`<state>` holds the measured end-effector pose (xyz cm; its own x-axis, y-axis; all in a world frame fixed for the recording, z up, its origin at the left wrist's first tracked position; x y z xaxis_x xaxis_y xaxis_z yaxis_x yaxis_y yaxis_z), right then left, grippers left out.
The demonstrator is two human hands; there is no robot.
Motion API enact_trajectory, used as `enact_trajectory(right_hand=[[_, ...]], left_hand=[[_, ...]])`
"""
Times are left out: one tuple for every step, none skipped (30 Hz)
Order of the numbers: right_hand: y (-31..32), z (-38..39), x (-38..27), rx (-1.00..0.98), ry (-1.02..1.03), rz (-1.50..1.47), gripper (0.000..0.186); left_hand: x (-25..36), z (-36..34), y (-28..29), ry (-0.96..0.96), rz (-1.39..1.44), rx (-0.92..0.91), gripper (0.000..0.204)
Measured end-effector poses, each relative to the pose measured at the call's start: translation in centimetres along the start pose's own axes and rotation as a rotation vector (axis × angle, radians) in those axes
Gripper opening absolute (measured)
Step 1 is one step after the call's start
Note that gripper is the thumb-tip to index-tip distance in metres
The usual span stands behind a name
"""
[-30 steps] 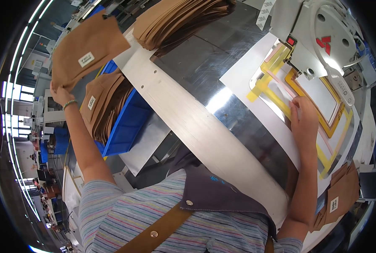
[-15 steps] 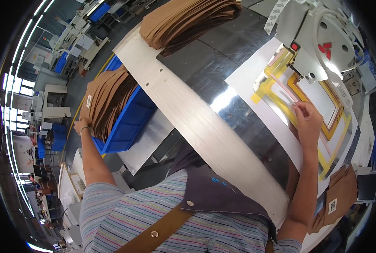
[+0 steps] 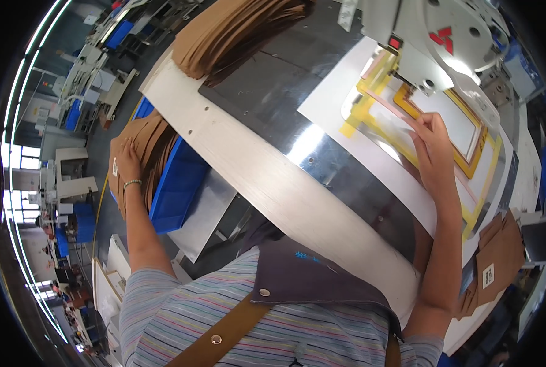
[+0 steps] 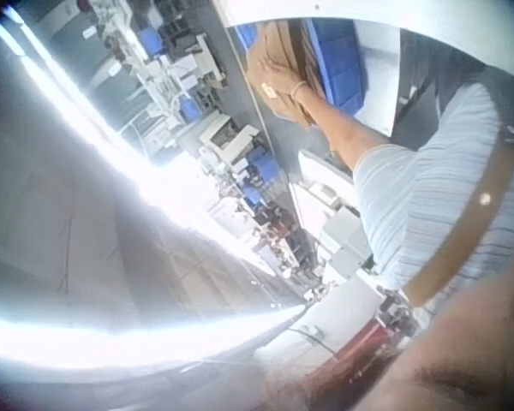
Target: Stitching a branded patch onto leather components using an industrial sewing machine.
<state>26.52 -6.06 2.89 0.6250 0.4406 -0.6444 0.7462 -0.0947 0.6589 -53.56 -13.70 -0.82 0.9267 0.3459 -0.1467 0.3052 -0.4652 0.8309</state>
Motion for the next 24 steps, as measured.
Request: enact_trajectory(right_hand=[[0.3, -0.4, -0.1, 0.012, -0.009, -0.023, 0.027], [0.8, -0.5, -0.1, 0.026, -0.028, -0.033, 0.027], [1.2, -0.6, 0.1, 0.028, -0.115, -0.066, 0.027], [1.1, -1.2, 0.4, 0.036, -0.187, -0.125, 0.027], [3.0, 0.8, 1.9, 0.17, -0.215, -0.122, 0.028], [2.7, 0.3, 2.8, 0.215, -0.28, -0.19, 0.027], [2.7, 0.4, 4.2, 0.232, -0.317, -0.298, 0.025], [2.7, 0.3, 5.0, 0.194, -0.359, -0.362, 0.021], [3.2, 0.5, 4.7, 0.22, -0.387, -0.343, 0.021], [3.5, 0.2, 4.4, 0.182, -0.454, -0.396, 0.021], [4.1, 0.1, 4.4, 0.144, -0.514, -0.455, 0.021], [5.1, -0.1, 4.5, 0.166, -0.524, -0.446, 0.021], [5.6, -0.1, 4.8, 0.138, -0.57, -0.446, 0.022], [6.3, -0.2, 5.3, 0.11, -0.614, -0.447, 0.023], [7.6, -0.1, 5.6, 0.131, -0.627, -0.435, 0.023], [8.5, -0.3, 5.8, 0.081, -0.605, -0.371, 0.023], [9.4, -0.5, 6.2, 0.03, -0.583, -0.303, 0.024], [10.3, -0.7, 7.5, -0.005, -0.544, -0.154, 0.025], [10.9, -0.9, 8.9, 0.005, -0.55, -0.148, 0.025], [11.3, -1.0, 10.0, -0.037, -0.516, -0.068, 0.026], [11.2, -1.0, 11.1, -0.08, -0.48, 0.009, 0.026], [10.8, -1.0, 12.2, -0.051, -0.455, 0.052, 0.027], [10.2, -2.0, 12.0, -0.04, -0.45, 0.05, 0.027], [8.8, -2.5, 12.0, -0.159, -0.54, 0.058, 0.027]], left_hand=[[-0.6, 0.0, 0.4, -0.059, -0.033, 0.04, 0.032], [-2.3, 0.1, 0.1, 0.102, -0.018, -0.046, 0.034], [-3.0, 0.3, -0.2, 0.223, -0.039, -0.098, 0.036], [-4.8, -0.1, 2.0, 0.18, 0.158, 0.078, 0.039], [5.7, -2.0, -0.2, -0.028, 0.512, 0.077, 0.042], [1.0, -1.9, 2.2, -0.058, 0.153, 0.233, 0.044], [2.9, -2.2, 2.1, -0.174, 0.149, 0.247, 0.042], [3.8, -1.9, 2.1, -0.23, 0.091, 0.269, 0.042], [3.6, -1.3, 1.4, -0.212, 0.011, 0.173, 0.043], [3.2, -0.7, 0.6, -0.19, -0.075, 0.083, 0.043], [3.0, 0.1, 0.3, -0.2, -0.047, 0.07, 0.044], [3.3, 0.3, 0.1, -0.206, -0.024, 0.057, 0.046], [4.6, -0.3, -0.1, -0.226, -0.005, 0.059, 0.046], [5.6, -1.0, 0.7, -0.217, 0.023, 0.177, 0.047], [6.8, -1.7, 1.7, -0.205, 0.055, 0.292, 0.047], [8.2, -3.0, 2.3, -0.216, 0.065, 0.307, 0.046], [10.2, -4.7, 3.1, -0.226, 0.08, 0.308, 0.046], [12.8, -6.7, 4.0, -0.241, 0.271, 0.305, 0.044], [15.6, -8.4, 5.0, -0.255, 0.459, 0.299, 0.042], [20.6, -9.6, 6.1, -0.337, 0.601, 0.282, 0.04], [26.1, -9.9, 7.2, -0.419, 0.741, 0.267, 0.039], [30.8, -10.0, 7.1, -0.436, 0.902, 0.137, 0.038], [34.9, -9.7, 7.2, -0.45, 1.046, 0.004, 0.037], [39.6, -8.9, 7.6, -0.553, 1.011, -0.103, 0.037]])
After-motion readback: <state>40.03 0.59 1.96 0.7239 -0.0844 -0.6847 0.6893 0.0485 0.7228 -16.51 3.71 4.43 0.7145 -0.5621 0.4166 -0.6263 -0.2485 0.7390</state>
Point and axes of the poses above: each hand's wrist, its own z-axis away from the middle knuckle, its own y-axis out of the back of the hand, x = y × z, the point moved 6 cm from there along -z, towards the middle knuckle, and after that the axes turned 3 degrees about -z, right-handed, at the moved point
